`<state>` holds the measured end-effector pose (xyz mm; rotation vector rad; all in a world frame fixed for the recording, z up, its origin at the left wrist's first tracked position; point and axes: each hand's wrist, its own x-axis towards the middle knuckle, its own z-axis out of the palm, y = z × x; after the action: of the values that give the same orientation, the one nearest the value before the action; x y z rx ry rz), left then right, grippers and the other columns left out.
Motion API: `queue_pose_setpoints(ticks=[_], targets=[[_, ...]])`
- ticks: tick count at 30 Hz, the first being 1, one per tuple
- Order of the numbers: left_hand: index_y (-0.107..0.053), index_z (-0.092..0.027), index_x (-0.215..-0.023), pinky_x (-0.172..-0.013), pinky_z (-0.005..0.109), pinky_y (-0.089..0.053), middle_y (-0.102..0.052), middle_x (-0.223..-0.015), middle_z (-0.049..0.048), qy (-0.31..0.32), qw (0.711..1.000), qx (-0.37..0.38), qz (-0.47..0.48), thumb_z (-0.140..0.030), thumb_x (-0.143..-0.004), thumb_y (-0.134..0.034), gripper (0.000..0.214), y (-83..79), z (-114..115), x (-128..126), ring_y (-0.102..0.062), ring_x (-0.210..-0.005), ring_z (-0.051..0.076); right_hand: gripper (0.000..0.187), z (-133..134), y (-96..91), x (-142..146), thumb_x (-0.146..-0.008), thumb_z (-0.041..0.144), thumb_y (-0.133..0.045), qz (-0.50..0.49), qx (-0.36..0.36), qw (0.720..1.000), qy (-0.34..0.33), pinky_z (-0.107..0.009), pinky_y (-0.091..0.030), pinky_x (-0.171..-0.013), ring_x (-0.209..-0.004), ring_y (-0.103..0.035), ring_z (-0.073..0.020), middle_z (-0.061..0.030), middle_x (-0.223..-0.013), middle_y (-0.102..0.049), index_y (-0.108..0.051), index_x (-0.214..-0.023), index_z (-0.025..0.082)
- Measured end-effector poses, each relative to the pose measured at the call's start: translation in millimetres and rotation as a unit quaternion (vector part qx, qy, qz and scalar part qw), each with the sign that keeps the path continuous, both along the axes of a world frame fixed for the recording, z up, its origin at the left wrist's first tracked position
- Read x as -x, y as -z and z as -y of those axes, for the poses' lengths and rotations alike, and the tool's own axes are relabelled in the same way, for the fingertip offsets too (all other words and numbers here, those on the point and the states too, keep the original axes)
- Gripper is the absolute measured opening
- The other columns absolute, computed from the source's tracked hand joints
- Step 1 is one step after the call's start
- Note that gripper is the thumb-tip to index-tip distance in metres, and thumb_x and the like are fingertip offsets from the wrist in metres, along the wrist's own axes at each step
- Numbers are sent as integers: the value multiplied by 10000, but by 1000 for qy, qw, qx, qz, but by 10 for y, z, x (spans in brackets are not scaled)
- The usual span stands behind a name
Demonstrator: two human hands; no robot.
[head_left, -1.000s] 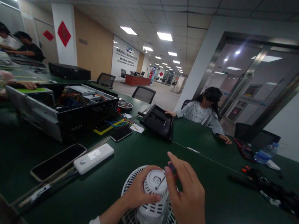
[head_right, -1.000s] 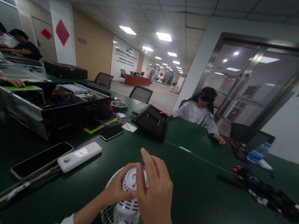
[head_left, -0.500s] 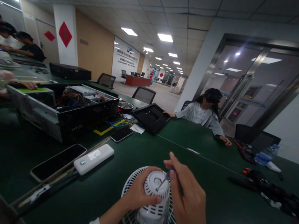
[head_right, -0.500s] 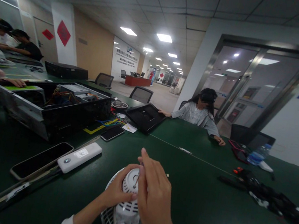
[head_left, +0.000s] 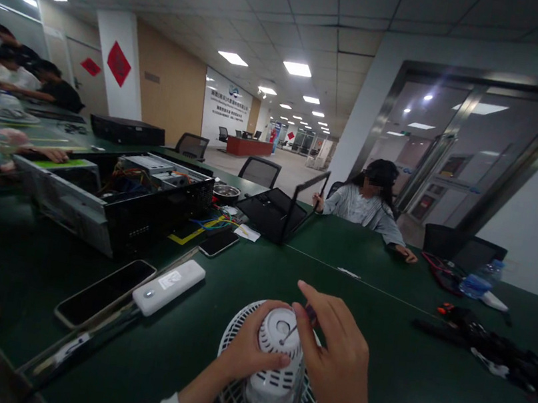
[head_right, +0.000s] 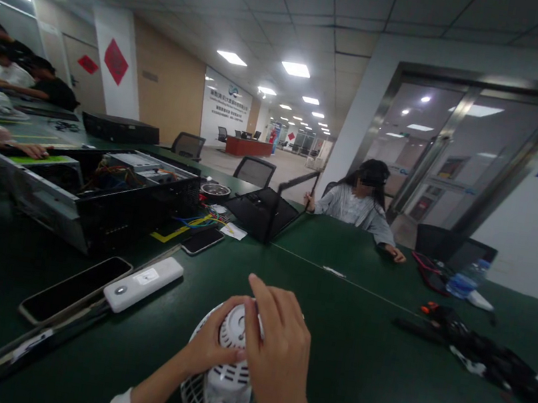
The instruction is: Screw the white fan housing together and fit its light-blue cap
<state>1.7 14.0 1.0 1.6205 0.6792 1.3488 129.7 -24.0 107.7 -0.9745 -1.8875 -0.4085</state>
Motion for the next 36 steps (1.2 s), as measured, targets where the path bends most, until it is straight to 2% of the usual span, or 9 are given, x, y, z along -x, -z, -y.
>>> queue_pose_setpoints(ticks=[3, 6, 8, 12, 15, 21, 29, 32, 36], targets=[[-509, -181, -1133, -928, 363, -390, -574, -1113, 61, -1, 1000, -3, 1, -385, -569, -760, 650, 7, -2, 0, -525, -1038, 267, 312, -3, 3, -6, -870, 208, -456, -4, 12, 1000, 8, -309, -523, -628, -753, -602, -170, -77, -845, -631, -535, -1166, 147], [-506, -176, -1135, -933, 369, -386, -566, -1130, 69, -2, 1000, 1, -7, -378, -573, -753, 646, 1, -1, -1, -526, -1041, 268, 400, 37, -22, -20, -886, 151, -378, -9, 43, 998, -34, -314, -528, -740, -915, -602, -165, -89, -1012, -633, -435, -1281, 175], [-504, -173, -1135, -927, 375, -392, -567, -1128, 72, -1, 1000, 5, -10, -389, -574, -748, 648, -2, 0, -2, -525, -1042, 271, 414, 59, -35, -21, -883, 126, -365, -7, 51, 997, -61, -300, -527, -751, -922, -606, -153, -77, -1029, -639, -431, -1286, 199], [-503, -175, -1137, -934, 383, -392, -571, -1124, 70, -8, 1000, -2, -12, -419, -575, -747, 660, 14, -4, 0, -519, -1053, 275, 271, 47, -27, 13, -859, 153, -465, -14, 6, 999, -43, -270, -524, -650, -761, -618, -148, -56, -859, -658, -550, -1115, 173], [-500, -174, -1143, -947, 391, -384, -569, -1135, 74, -17, 1000, -7, -10, -427, -574, -749, 670, 33, -9, 4, -519, -1062, 279, 163, 27, -13, 39, -848, 174, -508, -10, -26, 999, -18, -273, -512, -622, -720, -602, -149, -50, -805, -648, -591, -988, 172], [-499, -175, -1150, -967, 391, -377, -568, -1158, 79, -18, 1000, 0, -13, -436, -563, -755, 691, 55, -13, 3, -506, -1094, 288, 373, 36, 13, 29, -875, 215, -459, -4, 23, 1000, -15, -294, -525, -648, -803, -596, -165, -72, -899, -622, -477, -1246, 180], [-499, -167, -1137, -942, 382, -391, -569, -1151, 87, -12, 1000, -1, -11, -438, -567, -753, 680, 19, 0, -4, -529, -1048, 275, 459, 50, 7, 28, -880, 141, -385, -3, 32, 999, -32, -314, -534, -683, -845, -600, -171, -77, -929, -623, -385, -1334, 205], [-497, -163, -1140, -939, 387, -391, -567, -1153, 91, -8, 1000, 7, -7, -450, -568, -750, 689, 3, -1, -4, -531, -1041, 276, 437, 69, -8, 15, -871, 116, -387, 4, 27, 998, -53, -302, -533, -707, -869, -603, -163, -73, -964, -632, -434, -1295, 212], [-494, -164, -1151, -951, 390, -382, -564, -1156, 87, -8, 1000, -3, -6, -449, -573, -749, 693, 26, -5, -1, -519, -1067, 280, 259, 65, -13, 17, -863, 181, -475, 5, -19, 999, -28, -291, -528, -651, -772, -610, -161, -59, -872, -654, -568, -1105, 192]])
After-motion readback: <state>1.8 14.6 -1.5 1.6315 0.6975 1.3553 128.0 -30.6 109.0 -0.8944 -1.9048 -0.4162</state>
